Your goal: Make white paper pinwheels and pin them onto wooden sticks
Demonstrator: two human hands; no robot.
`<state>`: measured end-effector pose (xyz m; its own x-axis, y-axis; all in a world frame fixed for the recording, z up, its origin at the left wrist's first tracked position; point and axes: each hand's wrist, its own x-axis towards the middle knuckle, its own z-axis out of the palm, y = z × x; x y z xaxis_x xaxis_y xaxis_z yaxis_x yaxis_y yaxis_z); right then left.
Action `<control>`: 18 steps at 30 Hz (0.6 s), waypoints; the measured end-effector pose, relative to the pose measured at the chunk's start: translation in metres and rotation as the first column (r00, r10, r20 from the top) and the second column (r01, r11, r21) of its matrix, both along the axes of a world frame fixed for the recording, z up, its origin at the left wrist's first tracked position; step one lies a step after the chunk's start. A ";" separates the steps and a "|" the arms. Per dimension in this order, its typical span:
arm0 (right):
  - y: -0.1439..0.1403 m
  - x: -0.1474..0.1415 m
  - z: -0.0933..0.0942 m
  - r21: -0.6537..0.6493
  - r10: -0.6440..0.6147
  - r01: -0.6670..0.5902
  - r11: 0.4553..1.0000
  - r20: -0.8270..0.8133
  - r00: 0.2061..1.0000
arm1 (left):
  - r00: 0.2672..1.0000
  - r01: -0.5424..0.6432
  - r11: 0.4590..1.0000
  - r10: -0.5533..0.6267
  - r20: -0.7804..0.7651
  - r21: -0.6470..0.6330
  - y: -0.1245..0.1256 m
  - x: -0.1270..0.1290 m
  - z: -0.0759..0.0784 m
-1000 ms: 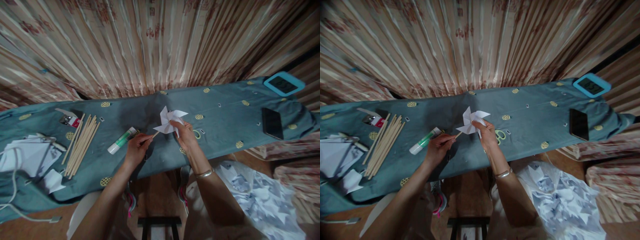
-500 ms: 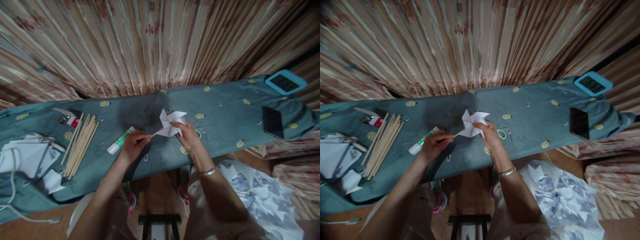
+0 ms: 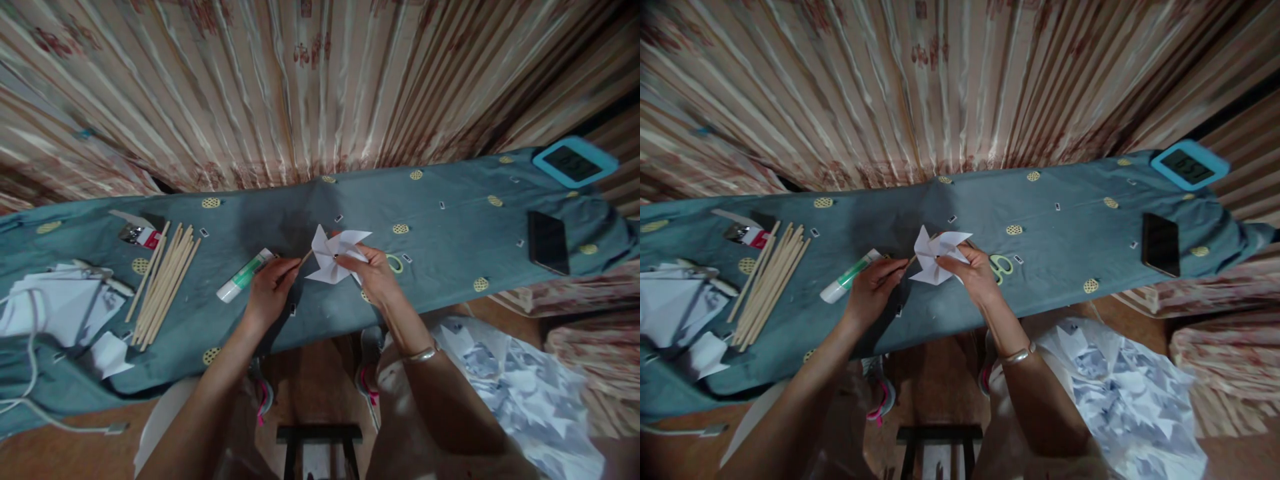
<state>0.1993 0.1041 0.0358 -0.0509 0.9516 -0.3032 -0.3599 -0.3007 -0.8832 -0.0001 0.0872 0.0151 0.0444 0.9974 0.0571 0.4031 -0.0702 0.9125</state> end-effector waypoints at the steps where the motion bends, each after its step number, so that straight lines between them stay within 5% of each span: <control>1: -0.001 -0.001 0.001 -0.008 0.010 -0.010 1.000 -0.008 1.000 | 1.000 -0.021 0.999 0.021 0.016 0.036 0.001 0.001 0.002; 4: -0.005 -0.006 0.002 -0.014 0.046 -0.046 0.999 -0.022 0.999 | 0.977 -0.094 0.996 0.091 0.191 0.008 0.000 0.008 0.010; 8: -0.010 -0.016 0.001 -0.011 0.084 -0.084 0.996 -0.026 0.996 | 0.831 0.079 0.973 0.054 0.553 -0.215 -0.004 0.023 0.014; 12: -0.013 -0.024 -0.003 -0.015 0.102 -0.103 0.995 -0.044 0.994 | 0.786 0.082 0.943 0.137 0.603 -0.322 -0.008 0.033 0.012; 18: -0.016 -0.027 -0.003 -0.039 0.095 -0.099 0.994 -0.095 0.991 | 0.762 0.036 0.954 0.167 0.625 -0.299 -0.010 0.032 0.008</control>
<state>0.1724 0.0878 0.0329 -0.1719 0.9267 -0.3343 -0.4073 -0.3759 -0.8324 0.0317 0.0774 0.0235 0.0329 0.9728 -0.2294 -0.2852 0.2291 0.9307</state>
